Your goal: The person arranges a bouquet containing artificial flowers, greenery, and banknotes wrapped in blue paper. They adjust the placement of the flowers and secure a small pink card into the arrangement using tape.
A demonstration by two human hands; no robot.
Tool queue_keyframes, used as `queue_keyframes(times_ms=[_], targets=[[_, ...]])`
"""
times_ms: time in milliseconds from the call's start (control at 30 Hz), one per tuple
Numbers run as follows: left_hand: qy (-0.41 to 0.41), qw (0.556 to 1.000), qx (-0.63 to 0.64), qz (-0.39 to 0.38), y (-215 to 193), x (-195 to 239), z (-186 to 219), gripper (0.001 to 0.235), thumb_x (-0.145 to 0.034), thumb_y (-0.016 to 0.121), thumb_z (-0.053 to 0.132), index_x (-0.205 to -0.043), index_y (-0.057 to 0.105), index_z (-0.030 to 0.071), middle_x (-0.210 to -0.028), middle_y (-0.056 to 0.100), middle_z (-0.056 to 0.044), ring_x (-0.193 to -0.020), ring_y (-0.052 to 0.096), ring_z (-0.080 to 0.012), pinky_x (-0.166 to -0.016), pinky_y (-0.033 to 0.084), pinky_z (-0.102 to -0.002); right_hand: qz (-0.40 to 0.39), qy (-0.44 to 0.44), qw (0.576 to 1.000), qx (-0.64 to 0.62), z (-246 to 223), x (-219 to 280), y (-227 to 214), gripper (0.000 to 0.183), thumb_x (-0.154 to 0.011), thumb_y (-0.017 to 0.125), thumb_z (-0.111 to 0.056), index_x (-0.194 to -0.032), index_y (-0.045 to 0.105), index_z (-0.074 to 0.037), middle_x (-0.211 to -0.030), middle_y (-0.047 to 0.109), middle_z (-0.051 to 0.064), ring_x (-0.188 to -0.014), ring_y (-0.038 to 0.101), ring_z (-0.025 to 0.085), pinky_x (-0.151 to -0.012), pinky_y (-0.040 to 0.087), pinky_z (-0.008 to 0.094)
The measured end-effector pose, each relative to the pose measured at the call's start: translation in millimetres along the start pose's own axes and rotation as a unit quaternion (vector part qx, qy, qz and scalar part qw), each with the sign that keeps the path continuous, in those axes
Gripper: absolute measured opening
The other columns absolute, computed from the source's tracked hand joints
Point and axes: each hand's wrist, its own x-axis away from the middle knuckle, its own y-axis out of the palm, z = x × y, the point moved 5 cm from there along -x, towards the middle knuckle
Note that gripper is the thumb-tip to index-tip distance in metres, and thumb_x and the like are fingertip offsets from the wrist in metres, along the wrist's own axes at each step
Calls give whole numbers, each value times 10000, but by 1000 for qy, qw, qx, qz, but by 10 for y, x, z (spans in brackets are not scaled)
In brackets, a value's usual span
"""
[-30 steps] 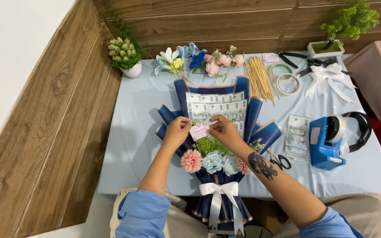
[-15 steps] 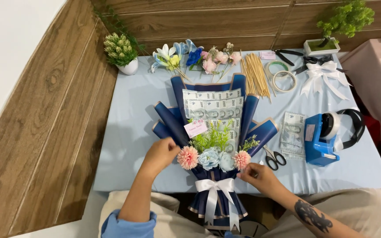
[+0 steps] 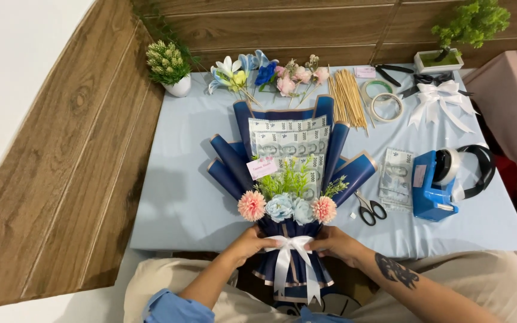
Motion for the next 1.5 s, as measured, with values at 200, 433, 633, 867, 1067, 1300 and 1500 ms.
queue_keyframes(times_ms=[200, 433, 633, 867, 1067, 1300, 1500], targets=[[38, 998, 30, 30, 176, 55, -137, 791, -631, 906, 125, -1367, 616, 104, -1311, 746, -69, -1207, 700, -190, -1071, 513, -323, 4, -19, 1000, 13, 155, 59, -33, 573, -694, 911, -67, -1153, 598, 72, -951, 698, 193, -719, 595, 206, -582, 488, 270], [178, 980, -51, 76, 200, 164, 528, 574, -671, 924, 265, -1177, 692, 123, -1108, 795, -45, -1063, 736, -194, -939, 530, -325, 43, -77, 996, 16, -539, 426, -248, 803, -671, 890, -34, -1399, 553, -72, -1306, 733, 200, -1169, 692, 354, -1028, 561, 441], [378, 918, -75, 97, -79, -505, 1908, 713, -754, 923, 233, -1366, 619, 30, -1321, 689, -198, -1277, 622, -318, -1109, 464, -485, 90, -310, 946, 32, -1936, 14, -790, 628, -720, 884, 18, -1315, 686, -13, -1256, 723, 191, -1178, 644, 334, -1034, 515, 492], [478, 856, -118, 160, -355, -1345, 3247, 752, -743, 898, 208, -1372, 588, -61, -1348, 632, -302, -1317, 562, -441, -1153, 406, -568, 116, -463, 878, 44, -3249, -852, -1324, 725, -586, 970, 23, -1259, 708, -28, -1222, 730, 135, -1182, 648, 237, -1125, 444, 423], [538, 818, -95, 182, -560, -2065, 3652, 782, -706, 931, 152, -1347, 568, -114, -1325, 620, -346, -1300, 550, -481, -1122, 405, -605, 118, -493, 860, 57, -3694, -1314, -1553, 647, -627, 929, 21, -1236, 712, -14, -1205, 730, 149, -1178, 644, 246, -1109, 457, 431], [568, 778, -155, 218, -689, -2911, 3588, 725, -690, 959, 214, -1259, 628, -89, -1246, 669, -328, -1245, 604, -457, -1103, 438, -563, 102, -474, 874, 46, -3829, -1710, -1652, 672, -621, 923, 38, -1255, 703, -5, -1248, 720, 173, -1230, 630, 277, -1127, 448, 434], [599, 740, -181, 247, -586, -2856, 3754, 687, -729, 941, 223, -1225, 624, -131, -1201, 680, -348, -1202, 616, -498, -1076, 450, -577, 100, -464, 879, 39, -3841, -2016, -1826, 637, -653, 914, 12, -1254, 703, -16, -1259, 715, 167, -1241, 629, 281, -1134, 447, 435]])
